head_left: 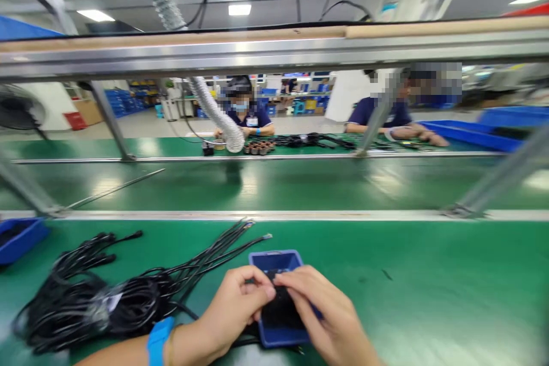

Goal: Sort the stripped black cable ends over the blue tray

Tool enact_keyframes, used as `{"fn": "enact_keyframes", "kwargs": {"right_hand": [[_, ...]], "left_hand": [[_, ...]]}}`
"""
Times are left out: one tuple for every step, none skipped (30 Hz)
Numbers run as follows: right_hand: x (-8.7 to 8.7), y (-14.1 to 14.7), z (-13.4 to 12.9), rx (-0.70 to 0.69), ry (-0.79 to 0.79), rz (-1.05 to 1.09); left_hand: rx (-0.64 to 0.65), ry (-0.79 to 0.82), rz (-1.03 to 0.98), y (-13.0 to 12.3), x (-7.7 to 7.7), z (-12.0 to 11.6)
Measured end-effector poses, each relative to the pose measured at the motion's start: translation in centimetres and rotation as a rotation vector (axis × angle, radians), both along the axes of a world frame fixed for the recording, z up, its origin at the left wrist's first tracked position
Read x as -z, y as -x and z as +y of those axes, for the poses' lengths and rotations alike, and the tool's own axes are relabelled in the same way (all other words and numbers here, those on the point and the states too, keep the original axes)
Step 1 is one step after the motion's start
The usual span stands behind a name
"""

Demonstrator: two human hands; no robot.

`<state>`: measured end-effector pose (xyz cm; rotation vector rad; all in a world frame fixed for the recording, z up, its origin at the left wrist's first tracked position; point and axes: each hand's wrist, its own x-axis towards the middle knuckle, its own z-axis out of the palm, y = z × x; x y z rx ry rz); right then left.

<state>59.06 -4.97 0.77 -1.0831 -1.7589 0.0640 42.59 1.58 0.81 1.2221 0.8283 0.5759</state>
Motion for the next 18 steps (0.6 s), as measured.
{"fn": "enact_keyframes", "kwargs": {"right_hand": [[0.3,0.0,0.0,0.019,0.002,0.006],[0.6,0.0,0.0,0.043,-0.001,0.016],[1.0,0.0,0.2,0.062,0.001,0.029],[1.4,-0.1,0.4,0.067,0.002,0.044],[1.7,-0.1,0.6,0.059,0.010,0.059],[2.0,-0.1,0.7,0.043,0.021,0.072],[2.2,-0.1,0.9,0.022,0.039,0.080],[2.2,-0.1,0.9,0.003,0.062,0.082],[2.2,-0.1,0.9,-0.011,0.087,0.078],[2.1,-0.1,0.8,-0.020,0.114,0.070],[2.0,-0.1,0.8,-0.022,0.141,0.060],[1.8,-0.1,0.7,-0.021,0.166,0.050],[1.7,-0.1,0.6,-0.022,0.182,0.043],[1.5,-0.1,0.6,-0.025,0.185,0.042],[1.3,0.0,0.5,-0.034,0.187,0.043],[1.0,0.0,0.5,-0.048,0.186,0.044],[0.8,-0.1,0.5,-0.067,0.189,0.044],[0.6,-0.2,0.4,-0.090,0.210,0.038]], "left_hand": [[-0.011,0.010,-0.029,0.0,0.0,-0.1],[-0.022,0.025,-0.067,0.0,0.1,-0.2],[-0.034,0.044,-0.107,0.0,0.1,-0.2],[-0.051,0.060,-0.141,0.0,0.2,-0.1],[-0.068,0.071,-0.168,0.0,0.3,-0.1],[-0.081,0.075,-0.184,0.0,0.3,-0.1],[-0.087,0.069,-0.191,0.0,0.4,0.0],[-0.085,0.058,-0.195,0.0,0.4,-0.1],[-0.077,0.047,-0.195,0.0,0.3,-0.1],[-0.067,0.040,-0.191,0.0,0.3,-0.2],[-0.058,0.036,-0.185,0.0,0.3,-0.3],[-0.050,0.033,-0.180,0.0,0.3,-0.3],[-0.042,0.032,-0.175,0.0,0.3,-0.3],[-0.032,0.028,-0.170,0.0,0.3,-0.3],[-0.017,0.021,-0.164,0.0,0.4,-0.2],[0.000,0.012,-0.152,0.1,0.4,-0.2],[0.027,0.003,-0.126,0.2,0.4,-0.2],[0.067,-0.006,-0.092,0.4,0.3,-0.1]]}}
